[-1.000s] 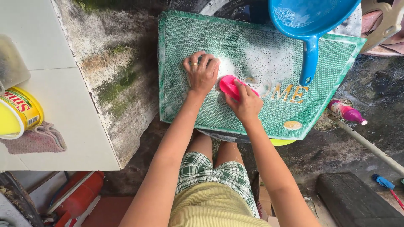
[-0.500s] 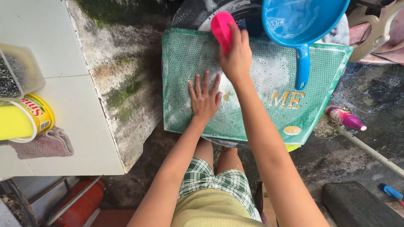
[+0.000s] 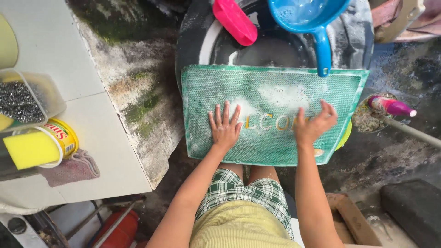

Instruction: Washing a 'Welcome' door mat with soap, water, and a scrub brush.

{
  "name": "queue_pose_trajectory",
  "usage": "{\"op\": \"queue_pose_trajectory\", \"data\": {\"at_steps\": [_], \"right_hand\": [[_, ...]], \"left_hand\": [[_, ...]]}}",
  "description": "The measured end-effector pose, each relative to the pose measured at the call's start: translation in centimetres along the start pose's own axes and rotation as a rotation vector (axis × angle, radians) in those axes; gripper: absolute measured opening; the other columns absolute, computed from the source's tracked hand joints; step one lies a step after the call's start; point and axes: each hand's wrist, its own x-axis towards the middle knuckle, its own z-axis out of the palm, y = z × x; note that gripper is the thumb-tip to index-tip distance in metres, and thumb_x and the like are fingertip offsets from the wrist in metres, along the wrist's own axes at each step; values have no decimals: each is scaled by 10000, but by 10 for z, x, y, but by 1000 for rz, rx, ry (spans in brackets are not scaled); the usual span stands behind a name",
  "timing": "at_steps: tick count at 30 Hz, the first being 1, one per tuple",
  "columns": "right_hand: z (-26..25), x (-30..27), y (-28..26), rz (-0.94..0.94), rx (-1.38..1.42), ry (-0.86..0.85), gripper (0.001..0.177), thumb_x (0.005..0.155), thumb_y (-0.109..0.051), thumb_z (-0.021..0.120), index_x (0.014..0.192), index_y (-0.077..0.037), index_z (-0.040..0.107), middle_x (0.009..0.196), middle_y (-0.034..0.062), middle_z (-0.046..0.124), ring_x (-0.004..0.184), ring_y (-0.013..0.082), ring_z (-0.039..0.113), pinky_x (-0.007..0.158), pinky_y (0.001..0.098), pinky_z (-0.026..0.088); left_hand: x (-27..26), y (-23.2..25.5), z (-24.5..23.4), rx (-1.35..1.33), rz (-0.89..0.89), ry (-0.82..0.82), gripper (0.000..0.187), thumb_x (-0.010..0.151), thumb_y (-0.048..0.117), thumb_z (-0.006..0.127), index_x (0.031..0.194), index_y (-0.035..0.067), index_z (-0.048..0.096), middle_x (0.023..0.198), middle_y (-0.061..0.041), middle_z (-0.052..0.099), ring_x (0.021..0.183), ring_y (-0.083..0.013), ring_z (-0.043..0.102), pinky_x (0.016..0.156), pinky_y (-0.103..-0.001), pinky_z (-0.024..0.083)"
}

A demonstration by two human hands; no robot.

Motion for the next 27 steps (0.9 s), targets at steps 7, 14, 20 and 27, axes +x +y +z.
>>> {"op": "queue_pose_trajectory", "data": {"at_steps": [7, 14, 20, 27], "right_hand": [[-33, -108, 222, 943, 601, -116, 1124, 651, -356, 972, 1494, -32, 303, 1424, 166, 552, 1287, 291, 552, 1084, 439, 423], [-139, -169, 219, 957, 934, -348, 418, 757, -116, 867, 1123, 19, 716, 1043, 95, 773, 897, 199, 728, 833, 366, 584], [-252, -283, 208, 876, 916, -180, 297, 853, -76, 799, 1121, 30, 728, 1034, 115, 769, 875, 176, 721, 778, 352, 587], [-366, -437, 215, 762, 1030, 135, 234, 905, -29, 765, 1125, 44, 733, 1054, 85, 765, 924, 131, 695, 832, 302, 569]], "left_hand": [[-34, 17, -2, -15, 138, 5, 602, 1068, 474, 427, 1634, 313, 299, 1718, -130, 125, 1560, -458, 110, 1232, -691, 38], [-62, 42, 3, 44, 227, 92, 594, 1066, 405, 471, 1629, 274, 332, 1697, -162, 185, 1561, -455, 107, 1246, -696, 34], [-133, 125, 37, -5, 241, 48, 658, 992, 362, 549, 1604, 291, 317, 1589, -208, 259, 1514, -450, 118, 1202, -678, 28], [-254, 253, 94, -171, 368, 8, 696, 1009, 296, 556, 1639, 195, 278, 1604, -203, 274, 1511, -437, 189, 1210, -673, 96]]}}
